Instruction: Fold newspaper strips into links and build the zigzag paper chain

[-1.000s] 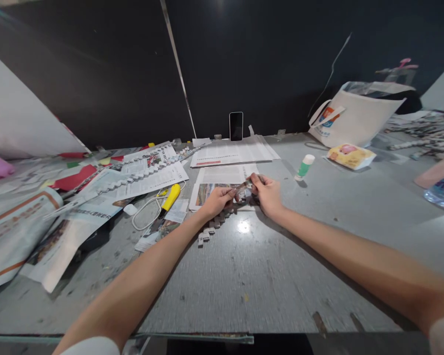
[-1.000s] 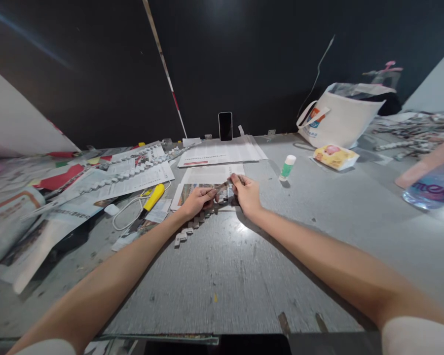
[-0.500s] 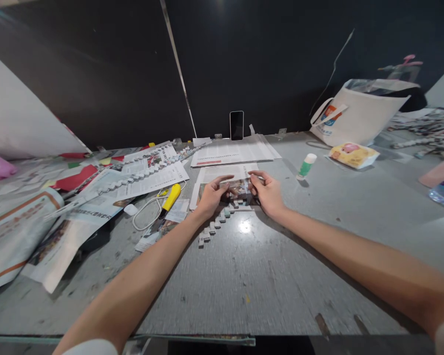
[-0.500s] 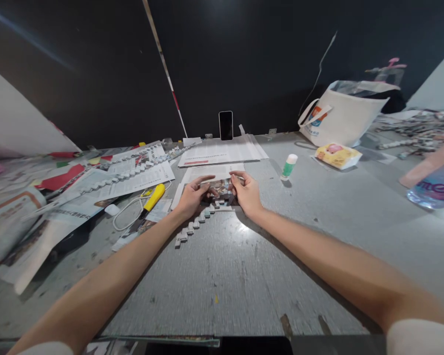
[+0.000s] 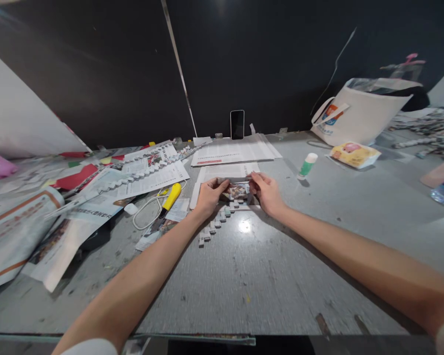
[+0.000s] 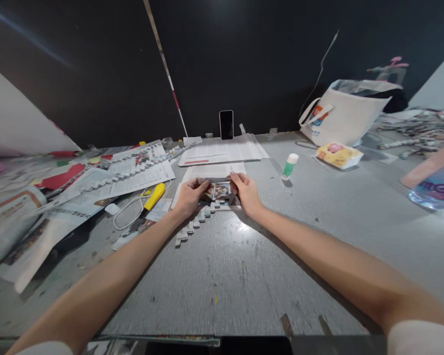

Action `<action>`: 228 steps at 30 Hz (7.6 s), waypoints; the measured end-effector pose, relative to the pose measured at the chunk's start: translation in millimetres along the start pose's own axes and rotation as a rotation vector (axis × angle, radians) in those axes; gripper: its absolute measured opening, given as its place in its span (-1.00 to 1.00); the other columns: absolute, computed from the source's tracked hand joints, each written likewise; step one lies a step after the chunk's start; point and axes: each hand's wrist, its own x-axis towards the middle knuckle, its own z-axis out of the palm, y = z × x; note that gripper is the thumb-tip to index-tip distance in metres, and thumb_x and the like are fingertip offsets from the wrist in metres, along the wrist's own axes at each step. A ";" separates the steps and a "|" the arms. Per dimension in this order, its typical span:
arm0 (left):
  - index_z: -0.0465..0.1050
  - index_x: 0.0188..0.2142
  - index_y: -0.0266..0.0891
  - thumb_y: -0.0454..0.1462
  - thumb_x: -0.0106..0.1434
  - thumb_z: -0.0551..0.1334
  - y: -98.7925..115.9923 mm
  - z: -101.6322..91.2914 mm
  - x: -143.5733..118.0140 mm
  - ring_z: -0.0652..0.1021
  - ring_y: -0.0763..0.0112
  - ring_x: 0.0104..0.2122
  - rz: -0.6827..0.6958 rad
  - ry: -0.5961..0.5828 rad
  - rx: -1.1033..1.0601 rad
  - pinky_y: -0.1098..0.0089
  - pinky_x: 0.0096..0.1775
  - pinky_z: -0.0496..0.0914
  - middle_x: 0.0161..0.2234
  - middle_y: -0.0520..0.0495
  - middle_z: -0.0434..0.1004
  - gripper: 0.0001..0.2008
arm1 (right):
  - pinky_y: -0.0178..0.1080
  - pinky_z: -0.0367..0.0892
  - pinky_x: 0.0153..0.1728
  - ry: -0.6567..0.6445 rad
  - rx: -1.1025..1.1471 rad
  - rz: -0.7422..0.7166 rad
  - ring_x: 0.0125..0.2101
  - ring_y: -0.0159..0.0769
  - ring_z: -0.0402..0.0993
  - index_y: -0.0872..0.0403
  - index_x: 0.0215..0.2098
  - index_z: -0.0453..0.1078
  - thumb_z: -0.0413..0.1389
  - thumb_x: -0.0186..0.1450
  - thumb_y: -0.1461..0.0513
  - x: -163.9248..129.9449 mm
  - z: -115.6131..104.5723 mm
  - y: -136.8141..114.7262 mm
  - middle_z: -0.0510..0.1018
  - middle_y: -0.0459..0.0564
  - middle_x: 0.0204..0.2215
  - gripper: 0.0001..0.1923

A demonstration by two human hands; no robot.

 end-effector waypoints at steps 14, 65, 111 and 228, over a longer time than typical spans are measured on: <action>0.54 -0.16 -0.31 -0.03 0.07 0.55 -1.5 -1.1 1.2 0.63 0.36 -0.45 -0.039 -0.080 -0.194 0.34 -0.37 0.54 -0.35 -0.11 0.67 -0.50 | -0.26 0.33 -0.47 -0.012 0.017 -0.004 -0.52 -0.37 0.34 0.04 -0.39 0.56 0.39 0.23 -0.03 -2.5 0.7 0.4 0.54 -0.07 -0.48 -0.68; 0.54 -0.13 -0.31 0.16 0.32 0.28 18.1 -4.5 -9.6 0.58 0.29 -0.60 -0.136 -0.419 -0.141 0.35 -0.47 0.44 -0.47 -0.18 0.65 -0.46 | -0.28 0.19 -0.48 -0.161 -0.081 -0.094 -0.53 -0.36 0.22 0.01 -0.46 0.37 0.11 0.23 0.24 -15.0 -0.3 -13.6 0.32 -0.15 -0.56 -0.90; 0.55 -0.34 -0.30 0.18 0.29 0.34 20.5 1.3 -10.3 0.47 0.49 -0.68 -0.088 -0.481 0.183 0.47 -0.56 0.30 -0.61 -0.05 0.53 -0.46 | -0.30 0.16 -0.54 0.073 -0.104 -0.156 -0.54 -0.36 0.17 -0.04 -0.24 0.60 0.24 0.37 -0.07 -2.8 -2.7 3.4 0.31 -0.16 -0.54 -0.69; 0.51 -0.25 -0.31 0.20 0.19 0.41 6.1 -5.7 -3.9 0.54 0.45 -0.58 -0.070 -0.359 0.028 0.43 -0.48 0.43 -0.47 -0.02 0.55 -0.42 | -0.24 0.14 -0.49 -0.342 -0.518 -0.133 -0.56 -0.34 0.24 0.05 -0.46 0.53 0.08 0.44 -0.20 -22.6 9.5 -14.8 0.38 -0.11 -0.62 -0.41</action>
